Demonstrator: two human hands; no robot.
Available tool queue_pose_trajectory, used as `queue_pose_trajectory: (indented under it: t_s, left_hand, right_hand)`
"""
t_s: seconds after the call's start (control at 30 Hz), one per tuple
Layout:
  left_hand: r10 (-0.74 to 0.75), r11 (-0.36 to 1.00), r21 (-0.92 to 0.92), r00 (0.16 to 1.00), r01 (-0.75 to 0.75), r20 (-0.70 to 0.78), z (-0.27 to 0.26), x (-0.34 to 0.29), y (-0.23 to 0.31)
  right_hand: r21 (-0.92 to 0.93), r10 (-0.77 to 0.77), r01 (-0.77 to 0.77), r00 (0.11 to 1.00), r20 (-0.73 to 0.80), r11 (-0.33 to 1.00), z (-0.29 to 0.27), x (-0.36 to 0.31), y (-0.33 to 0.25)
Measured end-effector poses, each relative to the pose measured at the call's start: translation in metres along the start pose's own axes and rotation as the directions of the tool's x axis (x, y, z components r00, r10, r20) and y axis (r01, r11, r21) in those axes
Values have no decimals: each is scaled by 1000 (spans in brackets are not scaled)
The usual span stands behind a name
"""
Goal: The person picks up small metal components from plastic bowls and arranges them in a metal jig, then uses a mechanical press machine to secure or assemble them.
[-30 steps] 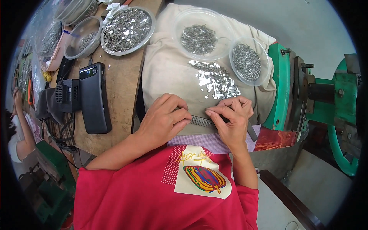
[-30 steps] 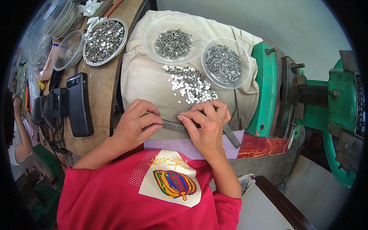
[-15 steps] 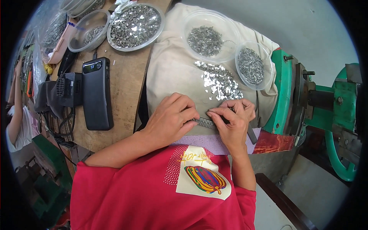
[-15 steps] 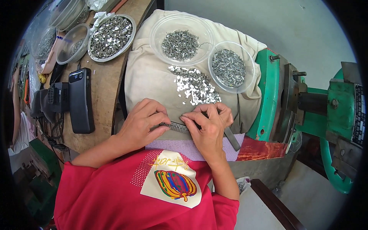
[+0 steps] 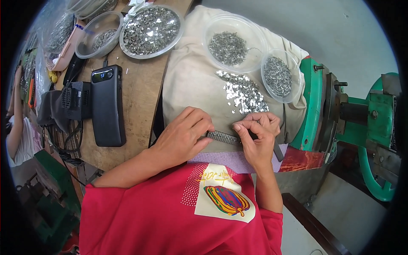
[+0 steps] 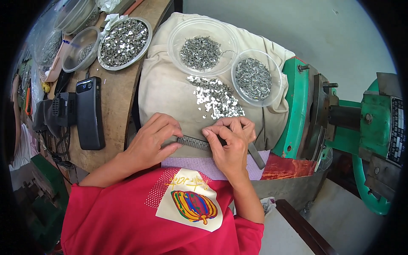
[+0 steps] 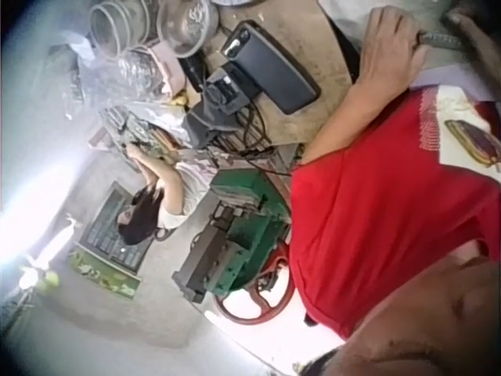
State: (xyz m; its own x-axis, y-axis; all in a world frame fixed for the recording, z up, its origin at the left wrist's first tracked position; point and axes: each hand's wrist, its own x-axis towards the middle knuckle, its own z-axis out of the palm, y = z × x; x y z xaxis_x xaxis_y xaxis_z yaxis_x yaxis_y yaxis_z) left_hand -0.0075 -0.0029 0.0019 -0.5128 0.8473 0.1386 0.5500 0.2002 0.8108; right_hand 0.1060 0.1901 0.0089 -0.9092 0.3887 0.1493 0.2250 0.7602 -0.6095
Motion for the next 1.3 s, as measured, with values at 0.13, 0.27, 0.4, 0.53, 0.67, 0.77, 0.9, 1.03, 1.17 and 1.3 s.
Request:
queue_pose_trajectory:
  t_s: [0.13, 0.27, 0.4, 0.53, 0.67, 0.77, 0.9, 1.03, 1.17, 1.3]
  left_hand:
    - [18, 1000, 18, 1000, -18, -7, 0, 0, 2]
    - [169, 956, 244, 986, -161, -11, 0, 4, 7]
    - [293, 823, 474, 949, -313, 118, -3, 11, 17]
    - [277, 785, 516, 939, -343, 203, -7, 17, 20]
    - [210, 910, 344, 973, -230, 96, -14, 21, 12]
    - [108, 962, 254, 994, -104, -3, -17, 21, -2]
    - [-35, 974, 222, 999, 37, -12, -16, 23, -12]
    - [35, 978, 206, 999, -34, -2, -19, 24, -14]
    - [65, 973, 220, 996, -76, 56, -22, 24, -15]
    - [51, 960, 276, 999, -53, 16, -19, 23, -14]
  right_hand:
    - [57, 18, -20, 999, 40, 998, 1, 2, -6]
    - [66, 14, -16, 999, 38, 998, 3, 5, -7]
    - [61, 33, -33, 999, 9, 998, 2, 4, -3]
    - [58, 29, -30, 999, 13, 998, 2, 2, -1]
    - [76, 47, -49, 999, 24, 996, 2, 3, -2]
    - [89, 43, -48, 998, 53, 995, 5, 4, -4]
    - [114, 21, -33, 994, 107, 993, 8, 7, -12]
    - [85, 24, -32, 995, 94, 996, 7, 8, -10]
    - [82, 77, -83, 994, 75, 993, 1, 5, -4]
    - [80, 87, -92, 995, 55, 993, 0, 2, 2]
